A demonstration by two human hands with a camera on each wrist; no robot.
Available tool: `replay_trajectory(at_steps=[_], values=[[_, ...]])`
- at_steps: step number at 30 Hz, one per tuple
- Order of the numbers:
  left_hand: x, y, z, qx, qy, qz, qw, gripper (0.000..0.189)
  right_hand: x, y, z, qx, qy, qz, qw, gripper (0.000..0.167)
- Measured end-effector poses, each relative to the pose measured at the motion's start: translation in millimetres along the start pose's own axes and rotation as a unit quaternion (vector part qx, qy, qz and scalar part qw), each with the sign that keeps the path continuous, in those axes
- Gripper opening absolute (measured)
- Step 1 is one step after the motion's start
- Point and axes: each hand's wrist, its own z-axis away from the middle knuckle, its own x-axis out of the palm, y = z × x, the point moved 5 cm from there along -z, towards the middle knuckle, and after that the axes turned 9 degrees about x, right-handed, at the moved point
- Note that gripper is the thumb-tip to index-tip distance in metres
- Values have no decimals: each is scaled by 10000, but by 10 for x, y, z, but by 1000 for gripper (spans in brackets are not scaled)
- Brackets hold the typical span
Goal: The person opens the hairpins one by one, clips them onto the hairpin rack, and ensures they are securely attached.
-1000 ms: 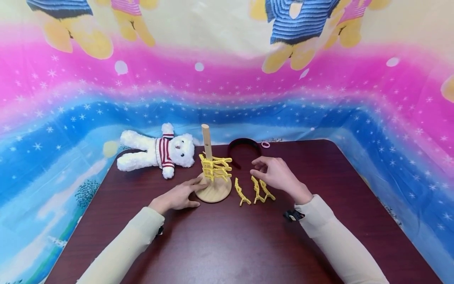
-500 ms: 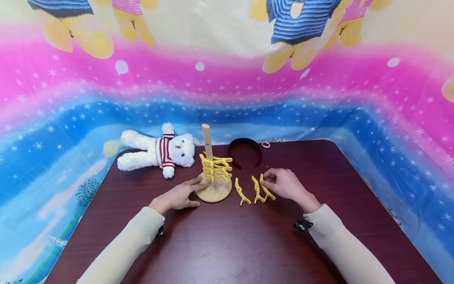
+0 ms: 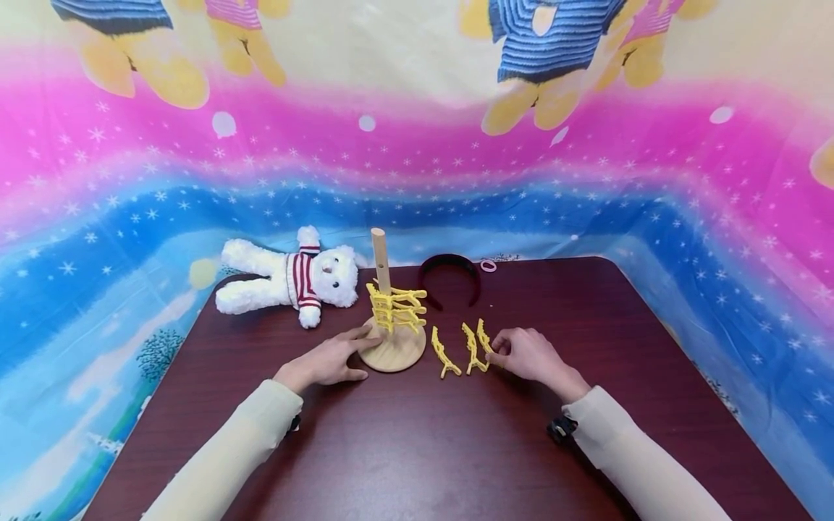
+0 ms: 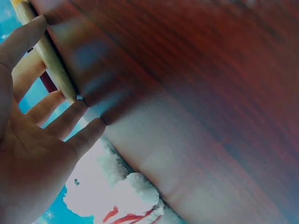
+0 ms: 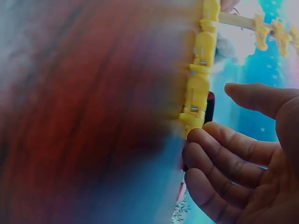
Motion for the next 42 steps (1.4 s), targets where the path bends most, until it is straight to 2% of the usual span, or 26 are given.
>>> replay_trajectory(at_steps=[13, 24, 35, 42], values=[[23, -9, 0, -3, -4, 19, 10000, 71, 18, 57, -36, 305, -114, 615, 9976, 24], [12, -5, 0, -1, 38, 23, 10000, 72, 55, 97, -39, 578, -184, 861, 9944, 43], [2, -13, -6, -16, 27, 1, 10000, 71, 67, 65, -49, 592, 31, 1101, 9922, 46], [7, -13, -13, 10, 28, -26, 10000, 71, 32, 92, -49, 675, -84, 1092, 9917, 41]])
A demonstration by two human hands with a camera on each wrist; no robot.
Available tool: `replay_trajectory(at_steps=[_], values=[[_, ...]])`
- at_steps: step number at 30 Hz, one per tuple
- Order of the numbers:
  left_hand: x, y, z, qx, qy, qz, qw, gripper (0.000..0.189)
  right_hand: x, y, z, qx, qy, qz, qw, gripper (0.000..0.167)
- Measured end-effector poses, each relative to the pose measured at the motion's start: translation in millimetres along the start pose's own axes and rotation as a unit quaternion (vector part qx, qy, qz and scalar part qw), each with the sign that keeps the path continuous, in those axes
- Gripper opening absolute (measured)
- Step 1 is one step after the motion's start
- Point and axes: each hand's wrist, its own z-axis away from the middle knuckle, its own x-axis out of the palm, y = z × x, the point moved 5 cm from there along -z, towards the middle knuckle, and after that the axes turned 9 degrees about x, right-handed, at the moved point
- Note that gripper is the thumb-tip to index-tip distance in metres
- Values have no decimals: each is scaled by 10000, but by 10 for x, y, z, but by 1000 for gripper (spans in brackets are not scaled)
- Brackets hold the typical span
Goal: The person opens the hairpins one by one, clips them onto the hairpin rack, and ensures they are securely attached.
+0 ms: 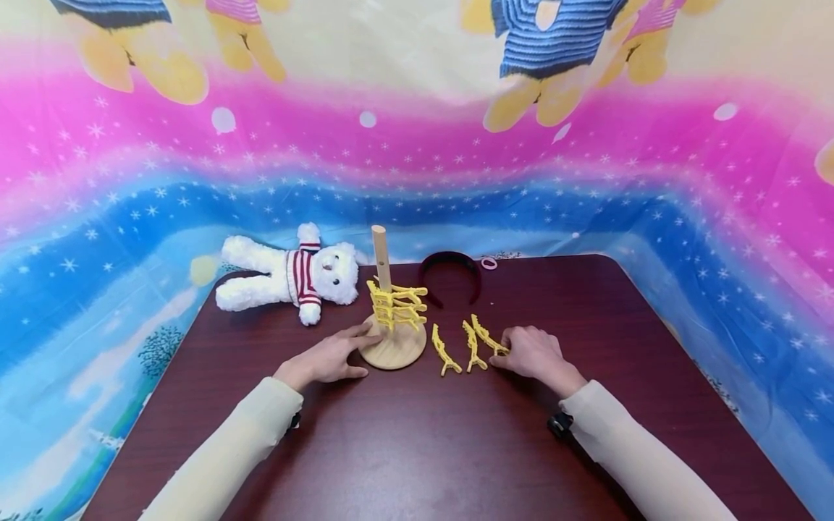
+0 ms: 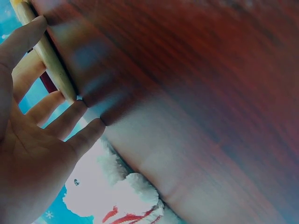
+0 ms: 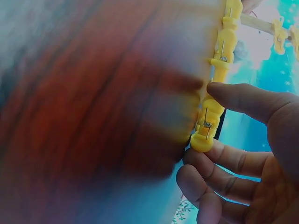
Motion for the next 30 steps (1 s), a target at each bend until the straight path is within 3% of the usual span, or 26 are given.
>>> replay_trajectory(at_steps=[12, 30], values=[[0, 3, -1, 10, 32, 27, 10000, 71, -142, 143, -19, 35, 59, -270, 9996, 35], [-10, 26, 2, 63, 53, -22, 10000, 70, -538, 75, 34, -274, 741, -876, 9930, 36]])
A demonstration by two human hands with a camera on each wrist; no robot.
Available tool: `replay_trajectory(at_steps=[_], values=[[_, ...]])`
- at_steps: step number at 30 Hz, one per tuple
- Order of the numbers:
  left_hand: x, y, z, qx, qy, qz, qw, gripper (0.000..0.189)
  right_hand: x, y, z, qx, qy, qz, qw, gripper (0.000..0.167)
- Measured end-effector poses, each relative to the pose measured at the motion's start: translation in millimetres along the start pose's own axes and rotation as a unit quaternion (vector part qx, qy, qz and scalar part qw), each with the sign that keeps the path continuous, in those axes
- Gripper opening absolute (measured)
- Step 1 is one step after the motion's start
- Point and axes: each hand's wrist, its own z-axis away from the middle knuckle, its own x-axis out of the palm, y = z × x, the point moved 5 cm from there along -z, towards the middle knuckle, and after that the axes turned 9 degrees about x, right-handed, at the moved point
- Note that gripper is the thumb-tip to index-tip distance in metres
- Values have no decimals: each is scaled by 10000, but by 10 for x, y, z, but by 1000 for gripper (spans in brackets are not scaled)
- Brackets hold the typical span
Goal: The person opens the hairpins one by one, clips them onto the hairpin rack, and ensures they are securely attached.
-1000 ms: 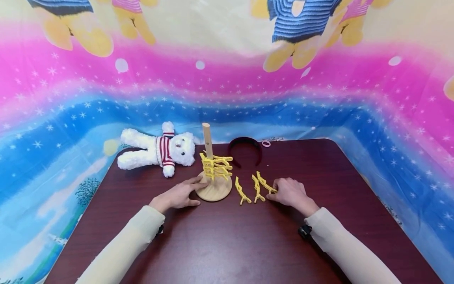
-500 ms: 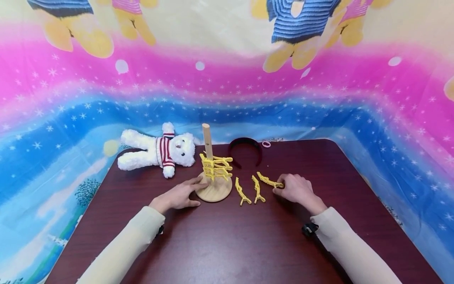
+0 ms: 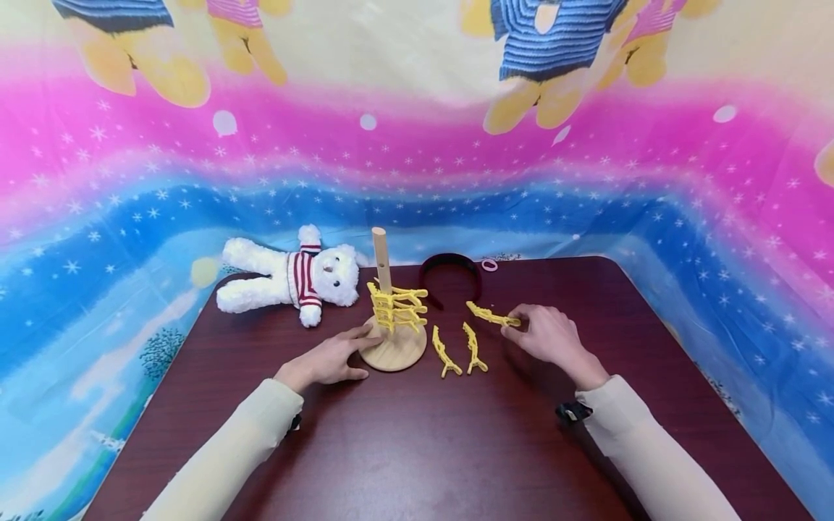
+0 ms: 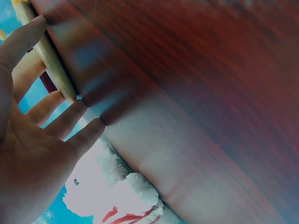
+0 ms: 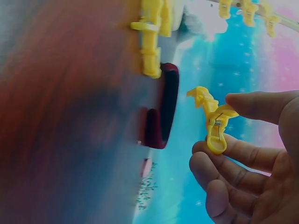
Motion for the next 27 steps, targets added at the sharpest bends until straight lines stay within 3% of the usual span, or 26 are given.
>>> replay_trajectory(at_steps=[8, 15, 27], values=[[0, 0, 15, -80, -81, 87, 9999, 69, -197, -209, -8, -363, 376, -202, 9984, 34], [4, -10, 10, -60, -69, 65, 9999, 70, -328, -418, -3, -671, 477, -352, 9960, 33], [-13, 4, 11, -25, -9, 4, 10000, 71, -509, -736, 93, -1542, 750, -668, 9829, 25]])
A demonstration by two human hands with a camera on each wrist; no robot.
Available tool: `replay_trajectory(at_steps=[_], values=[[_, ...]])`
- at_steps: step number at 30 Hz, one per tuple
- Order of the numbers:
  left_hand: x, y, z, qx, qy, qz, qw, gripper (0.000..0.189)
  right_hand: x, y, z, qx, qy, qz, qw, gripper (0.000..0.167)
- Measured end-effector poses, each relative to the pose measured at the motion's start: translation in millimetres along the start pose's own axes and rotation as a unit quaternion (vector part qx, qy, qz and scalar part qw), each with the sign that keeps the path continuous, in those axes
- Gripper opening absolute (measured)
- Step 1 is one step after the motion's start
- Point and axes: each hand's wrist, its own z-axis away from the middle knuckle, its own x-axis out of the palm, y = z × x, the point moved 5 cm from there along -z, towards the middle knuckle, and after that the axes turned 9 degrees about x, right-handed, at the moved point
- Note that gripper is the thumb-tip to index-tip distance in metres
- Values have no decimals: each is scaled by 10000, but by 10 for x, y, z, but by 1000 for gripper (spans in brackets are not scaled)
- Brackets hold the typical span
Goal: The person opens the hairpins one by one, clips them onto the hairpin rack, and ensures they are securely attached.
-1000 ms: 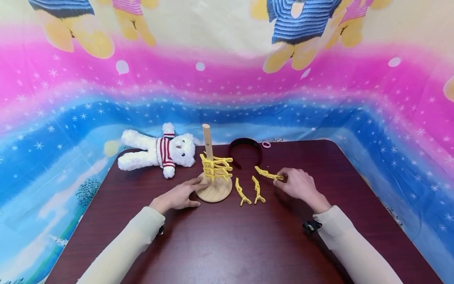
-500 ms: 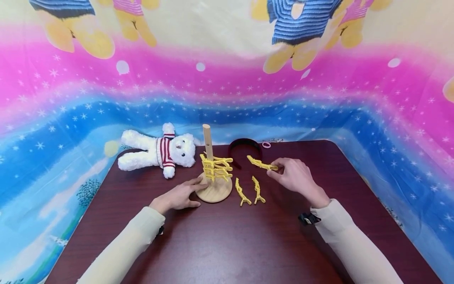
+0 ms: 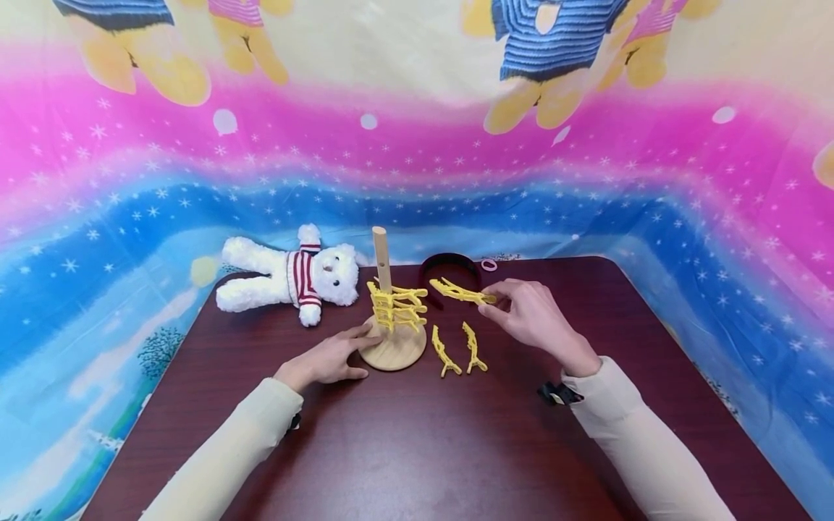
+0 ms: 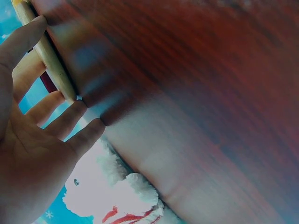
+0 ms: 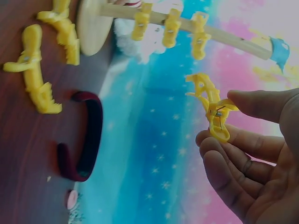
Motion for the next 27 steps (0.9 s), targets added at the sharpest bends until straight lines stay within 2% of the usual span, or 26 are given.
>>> replay_trajectory(at_steps=[13, 27], values=[[19, -13, 1, -38, -63, 47, 10000, 70, -4, -353, -101, -372, -120, -307, 9988, 20], [19, -14, 5, -72, -99, 95, 9999, 69, 130, -561, -228, -650, -182, -422, 9968, 21]])
